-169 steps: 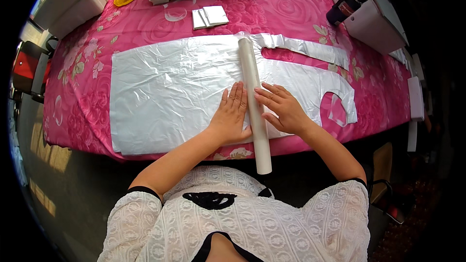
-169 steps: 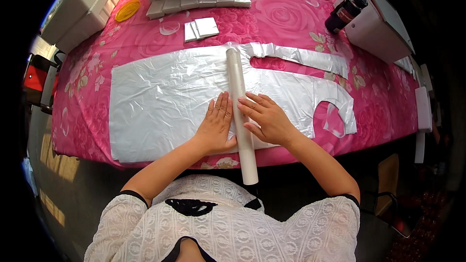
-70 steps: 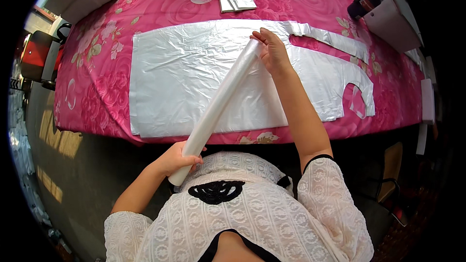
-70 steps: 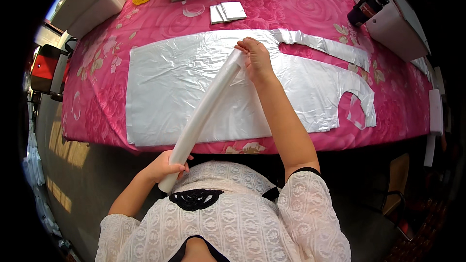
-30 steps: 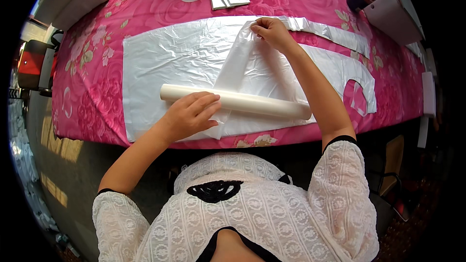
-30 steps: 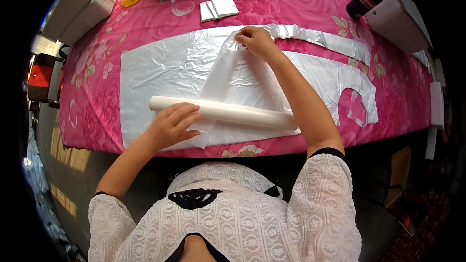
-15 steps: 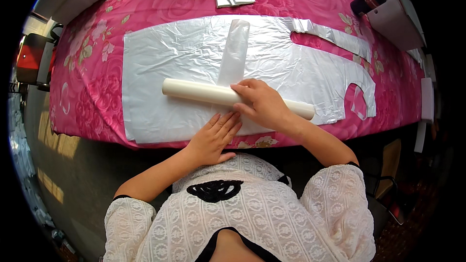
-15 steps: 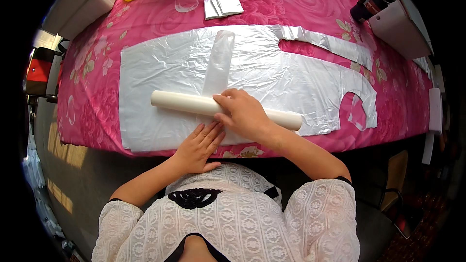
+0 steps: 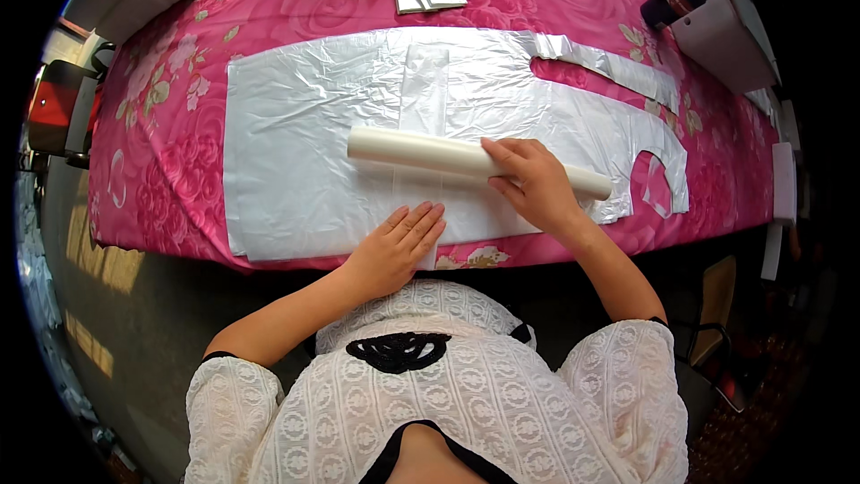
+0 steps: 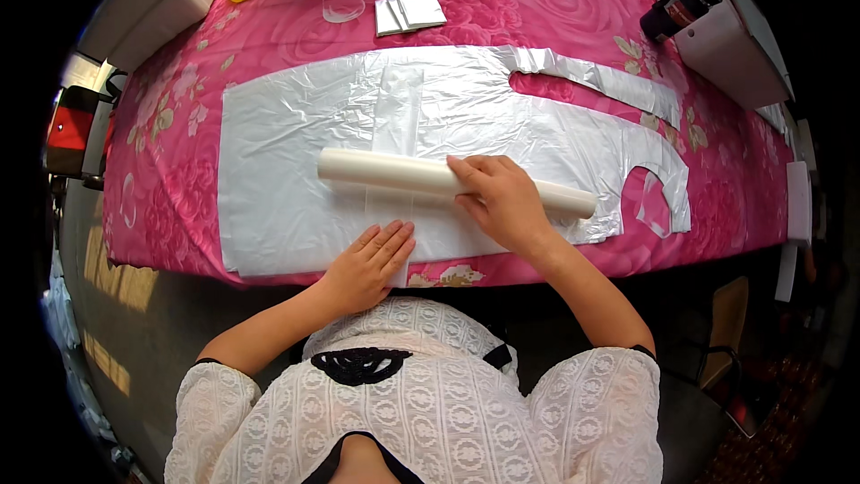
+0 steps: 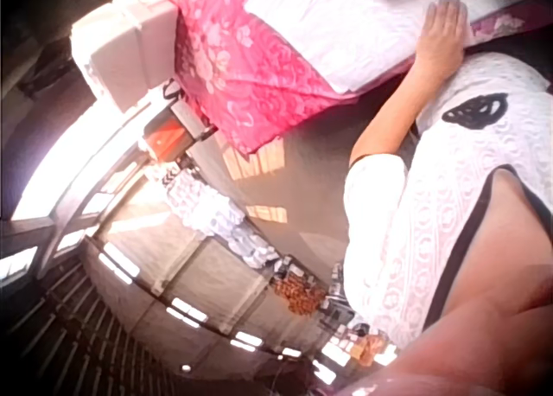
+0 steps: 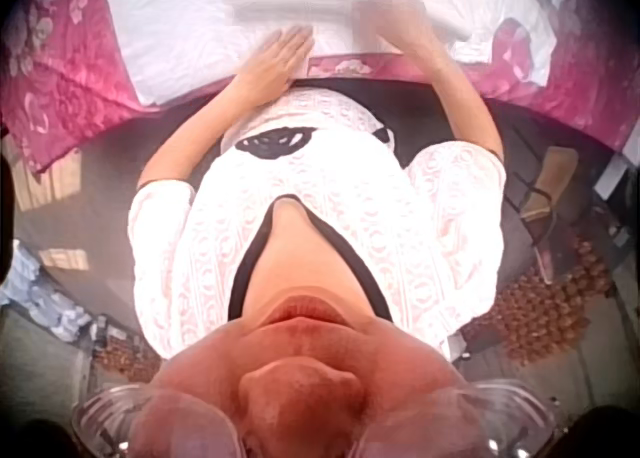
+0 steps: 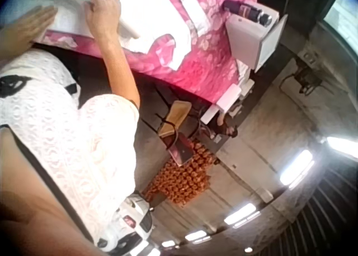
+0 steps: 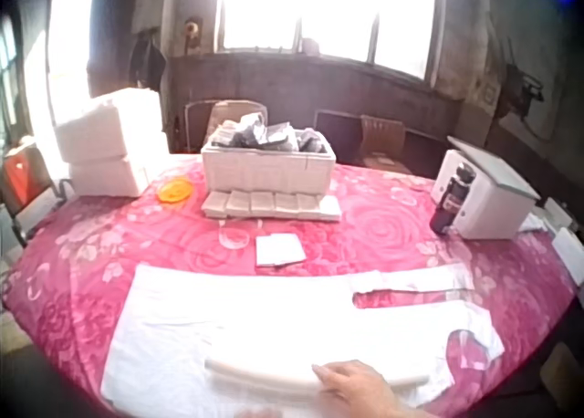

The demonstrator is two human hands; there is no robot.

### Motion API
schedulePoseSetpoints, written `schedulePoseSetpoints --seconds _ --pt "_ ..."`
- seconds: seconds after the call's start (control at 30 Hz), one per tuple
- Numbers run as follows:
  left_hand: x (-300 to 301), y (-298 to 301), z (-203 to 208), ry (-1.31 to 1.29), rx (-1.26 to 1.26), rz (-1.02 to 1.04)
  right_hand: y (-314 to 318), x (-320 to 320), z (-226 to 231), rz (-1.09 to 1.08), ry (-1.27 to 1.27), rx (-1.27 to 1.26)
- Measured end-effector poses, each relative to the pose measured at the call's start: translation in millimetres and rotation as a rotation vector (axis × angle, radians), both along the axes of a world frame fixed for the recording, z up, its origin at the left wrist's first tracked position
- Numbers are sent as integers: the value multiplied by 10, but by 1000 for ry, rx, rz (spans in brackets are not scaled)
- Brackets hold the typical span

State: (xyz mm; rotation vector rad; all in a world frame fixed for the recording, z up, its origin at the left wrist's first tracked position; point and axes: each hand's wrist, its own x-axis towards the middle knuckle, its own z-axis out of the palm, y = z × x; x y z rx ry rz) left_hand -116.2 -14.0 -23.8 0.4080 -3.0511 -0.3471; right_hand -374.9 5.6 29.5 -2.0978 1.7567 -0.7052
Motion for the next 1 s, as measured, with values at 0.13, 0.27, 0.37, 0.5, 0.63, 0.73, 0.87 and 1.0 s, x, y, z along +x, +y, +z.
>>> schedulePoseSetpoints --seconds 0.13,0.27,0.37,0.5,0.63,0.73,0.87,1.0 --pt "-87 269 -98 47 -114 97 -86 411 -158 172 98 -79" --pt "-60 321 -108 30 -187 96 -739 412 -277 117 151 -222" --pt "-2 279 -106 69 -191 41 -1364 288 -373 40 171 -276" --pt "127 153 -30 139 -19 49 -1558 191 -357 25 163 -371" --pt "242 63 48 189 117 -7 -917 320 -245 348 9 -110" --pt "264 -6 9 318 183 -69 -263 426 -300 580 -53 69" --pt "211 -123 45 475 221 -81 25 447 -218 509 2 45" --pt "109 -310 190 342 135 35 40 443 -380 363 78 -88"
